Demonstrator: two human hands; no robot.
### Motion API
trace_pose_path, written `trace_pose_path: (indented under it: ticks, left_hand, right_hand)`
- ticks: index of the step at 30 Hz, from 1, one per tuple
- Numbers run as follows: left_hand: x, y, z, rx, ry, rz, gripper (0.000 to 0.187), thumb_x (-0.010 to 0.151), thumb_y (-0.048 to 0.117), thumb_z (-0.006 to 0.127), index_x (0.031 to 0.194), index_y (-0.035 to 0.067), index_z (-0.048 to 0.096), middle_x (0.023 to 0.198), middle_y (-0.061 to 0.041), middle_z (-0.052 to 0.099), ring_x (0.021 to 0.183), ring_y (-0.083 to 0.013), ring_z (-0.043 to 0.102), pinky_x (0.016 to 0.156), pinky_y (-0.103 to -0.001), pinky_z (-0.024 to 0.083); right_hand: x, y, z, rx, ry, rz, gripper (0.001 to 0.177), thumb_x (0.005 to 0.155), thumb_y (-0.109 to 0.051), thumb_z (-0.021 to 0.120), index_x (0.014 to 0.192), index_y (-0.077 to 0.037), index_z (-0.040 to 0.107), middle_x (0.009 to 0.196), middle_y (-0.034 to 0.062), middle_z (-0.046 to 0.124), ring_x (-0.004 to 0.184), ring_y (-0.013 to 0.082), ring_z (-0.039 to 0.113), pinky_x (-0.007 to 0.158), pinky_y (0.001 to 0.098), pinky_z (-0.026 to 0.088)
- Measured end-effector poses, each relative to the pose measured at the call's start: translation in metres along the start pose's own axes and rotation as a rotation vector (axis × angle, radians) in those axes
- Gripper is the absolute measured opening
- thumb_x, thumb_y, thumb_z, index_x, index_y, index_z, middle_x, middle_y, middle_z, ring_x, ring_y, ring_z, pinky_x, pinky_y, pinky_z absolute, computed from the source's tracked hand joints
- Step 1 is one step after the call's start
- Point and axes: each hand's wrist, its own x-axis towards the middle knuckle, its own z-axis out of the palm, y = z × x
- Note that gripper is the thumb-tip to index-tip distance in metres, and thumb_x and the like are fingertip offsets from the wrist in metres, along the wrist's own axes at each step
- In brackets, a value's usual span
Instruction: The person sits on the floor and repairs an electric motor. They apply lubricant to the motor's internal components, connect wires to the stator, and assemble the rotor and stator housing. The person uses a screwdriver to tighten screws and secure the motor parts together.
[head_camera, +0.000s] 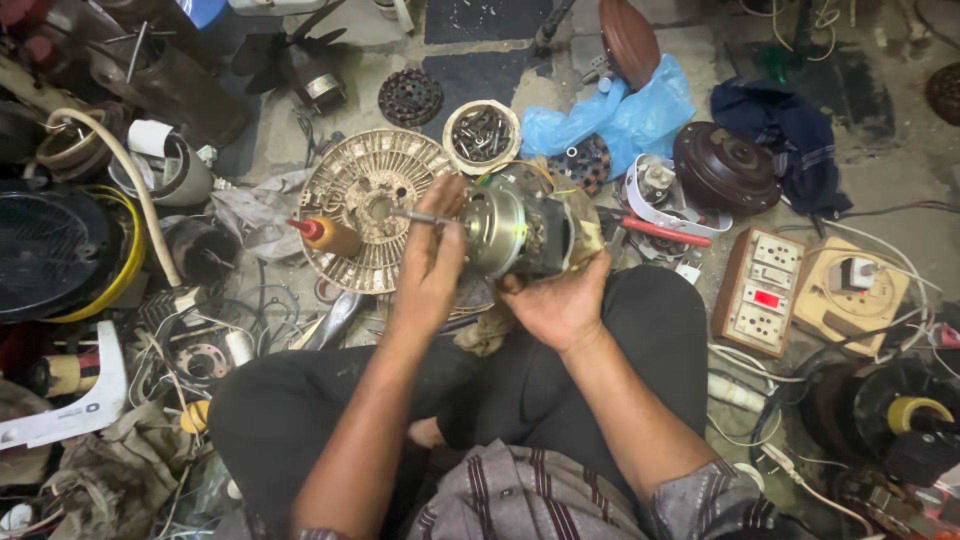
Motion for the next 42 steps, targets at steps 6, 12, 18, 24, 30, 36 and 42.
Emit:
trace_pose_path:
  ticks: [6, 12, 18, 24, 30, 36, 42]
  left_hand:
    - [-0.046, 0.002, 0.007, -0.177, -0.022, -0.113, 0.104, 0.095, 0.042, 0.071, 0.166, 0.007, 0.003, 0.17, -0.021, 0.024, 0.156, -0.0357, 0.029, 0.124, -0.05, 0.032]
    - [-0.058, 0.013, 0.028, 0.059, 0.071, 0.044, 0.101, 0.095, 0.037, 0.074, 0.164, 0.006, 0.007, 0.17, -0.02, 0.019, 0.157, -0.0331, 0.026, 0.125, -0.047, 0.032]
    - [-0.043, 0.058, 0.023, 0.227, 0.194, 0.137, 0.041, 0.113, 0.021, 0.053, 0.147, 0.0, 0.052, 0.148, -0.014, 0.06, 0.141, -0.0226, 0.056, 0.121, -0.038, 0.043]
    - [-0.023, 0.069, 0.016, 0.116, 0.147, 0.056, 0.025, 0.11, 0.018, 0.059, 0.123, -0.002, 0.067, 0.114, -0.01, 0.075, 0.107, -0.0157, 0.071, 0.098, -0.03, 0.056]
    - [-0.019, 0.056, 0.015, -0.025, 0.141, 0.026, 0.024, 0.112, 0.018, 0.057, 0.122, -0.002, 0.064, 0.117, -0.011, 0.074, 0.111, -0.0173, 0.069, 0.102, -0.032, 0.054]
    - [-0.017, 0.056, 0.008, 0.082, -0.055, 0.029, 0.063, 0.102, 0.033, 0.066, 0.152, 0.001, 0.044, 0.159, -0.019, 0.045, 0.15, -0.0268, 0.043, 0.124, -0.041, 0.038]
    - [-0.017, 0.051, 0.021, 0.502, -0.179, 0.093, 0.113, 0.075, 0.037, 0.092, 0.163, 0.003, 0.03, 0.163, -0.023, 0.039, 0.153, -0.0359, 0.04, 0.125, -0.046, 0.037]
  right_hand:
    - [-0.005, 0.004, 0.007, -0.063, 0.113, 0.065, 0.085, 0.085, -0.077, 0.042, 0.148, -0.022, 0.052, 0.154, 0.0072, 0.051, 0.14, 0.0332, 0.048, 0.11, 0.0582, 0.04]
    - [-0.007, 0.01, 0.012, -0.069, 0.143, 0.062, 0.087, 0.084, -0.077, 0.044, 0.148, -0.02, 0.051, 0.152, 0.0093, 0.052, 0.137, 0.0343, 0.049, 0.107, 0.0597, 0.042]
    - [-0.012, 0.006, 0.026, 0.051, 0.048, 0.121, 0.078, 0.093, -0.068, 0.046, 0.15, -0.015, 0.051, 0.151, 0.0118, 0.054, 0.137, 0.0351, 0.052, 0.111, 0.0587, 0.043]
    - [-0.013, 0.003, 0.027, 0.093, -0.009, 0.131, 0.08, 0.095, -0.067, 0.046, 0.151, -0.01, 0.049, 0.153, 0.0147, 0.053, 0.139, 0.0369, 0.051, 0.116, 0.0583, 0.041]
    - [-0.012, 0.003, 0.007, 0.082, -0.058, 0.074, 0.089, 0.091, -0.075, 0.046, 0.154, -0.011, 0.047, 0.155, 0.0151, 0.049, 0.138, 0.0373, 0.05, 0.113, 0.057, 0.043]
    - [-0.011, 0.003, 0.005, 0.037, 0.009, 0.093, 0.086, 0.086, -0.075, 0.046, 0.148, -0.016, 0.05, 0.151, 0.0114, 0.052, 0.135, 0.0347, 0.052, 0.108, 0.0574, 0.043]
    - [-0.012, 0.005, 0.02, -0.057, 0.076, 0.028, 0.08, 0.092, -0.069, 0.044, 0.149, -0.013, 0.053, 0.153, 0.0093, 0.054, 0.14, 0.0306, 0.05, 0.121, 0.049, 0.037]
